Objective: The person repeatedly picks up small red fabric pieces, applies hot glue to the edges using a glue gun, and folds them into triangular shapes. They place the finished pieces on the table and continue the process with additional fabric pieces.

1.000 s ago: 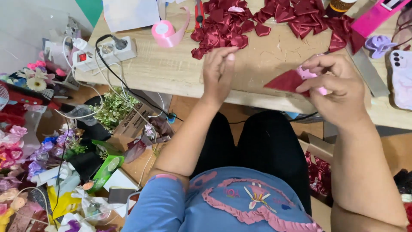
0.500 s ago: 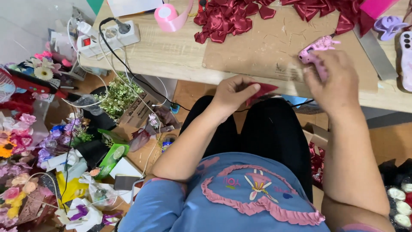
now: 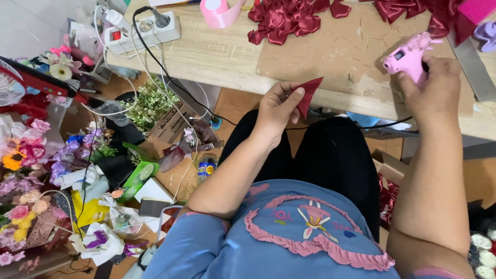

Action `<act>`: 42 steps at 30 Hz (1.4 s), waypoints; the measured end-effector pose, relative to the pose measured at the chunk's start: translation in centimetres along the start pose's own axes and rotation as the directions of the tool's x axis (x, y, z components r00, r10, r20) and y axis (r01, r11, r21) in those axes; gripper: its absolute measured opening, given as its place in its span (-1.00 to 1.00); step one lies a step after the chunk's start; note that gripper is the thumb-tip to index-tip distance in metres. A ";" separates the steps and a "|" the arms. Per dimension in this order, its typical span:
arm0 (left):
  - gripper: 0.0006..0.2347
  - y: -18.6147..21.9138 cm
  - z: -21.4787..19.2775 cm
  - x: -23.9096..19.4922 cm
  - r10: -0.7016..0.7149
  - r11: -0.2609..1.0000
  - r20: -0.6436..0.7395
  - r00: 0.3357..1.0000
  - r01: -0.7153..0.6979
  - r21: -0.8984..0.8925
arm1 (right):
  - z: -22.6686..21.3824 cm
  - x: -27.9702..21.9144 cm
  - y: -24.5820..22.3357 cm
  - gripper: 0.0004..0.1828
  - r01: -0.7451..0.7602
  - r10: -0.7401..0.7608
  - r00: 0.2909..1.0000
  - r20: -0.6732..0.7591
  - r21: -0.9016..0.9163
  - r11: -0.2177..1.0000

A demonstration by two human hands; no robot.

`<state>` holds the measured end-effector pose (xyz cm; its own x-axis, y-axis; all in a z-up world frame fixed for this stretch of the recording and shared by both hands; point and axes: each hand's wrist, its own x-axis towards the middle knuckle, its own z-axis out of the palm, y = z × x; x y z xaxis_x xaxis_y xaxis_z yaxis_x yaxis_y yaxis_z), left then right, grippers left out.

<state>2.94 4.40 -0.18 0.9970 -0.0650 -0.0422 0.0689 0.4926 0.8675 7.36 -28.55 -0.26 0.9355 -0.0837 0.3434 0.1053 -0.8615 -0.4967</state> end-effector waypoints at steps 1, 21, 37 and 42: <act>-0.90 -0.1 0.0 0.0 -0.001 1.000 -0.004 1.000 0.001 -0.002 | 0.2 -0.7 -0.1 -0.45 0.002 -0.002 1.000 0.004 0.000 1.000; -0.75 -1.6 1.0 -0.1 0.138 0.990 -0.084 0.987 -0.138 0.007 | 3.7 -11.6 -10.5 -0.89 -0.014 -0.057 0.994 0.092 0.633 0.774; -0.83 -0.9 1.8 -1.1 0.258 0.959 -0.084 0.962 -0.245 0.142 | 6.2 -12.1 -7.6 -0.71 0.087 -0.124 0.992 0.034 0.534 0.841; -0.82 0.5 2.9 -2.3 0.247 0.965 -0.074 0.966 -0.239 0.109 | 6.0 -12.1 -8.1 -0.72 0.062 -0.099 0.994 0.036 0.560 0.826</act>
<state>0.56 2.26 1.84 0.9828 0.1233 0.1372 -0.1755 0.3965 0.9011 -2.81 -17.54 -5.15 0.9319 0.0202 0.3620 0.3339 -0.4370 -0.8352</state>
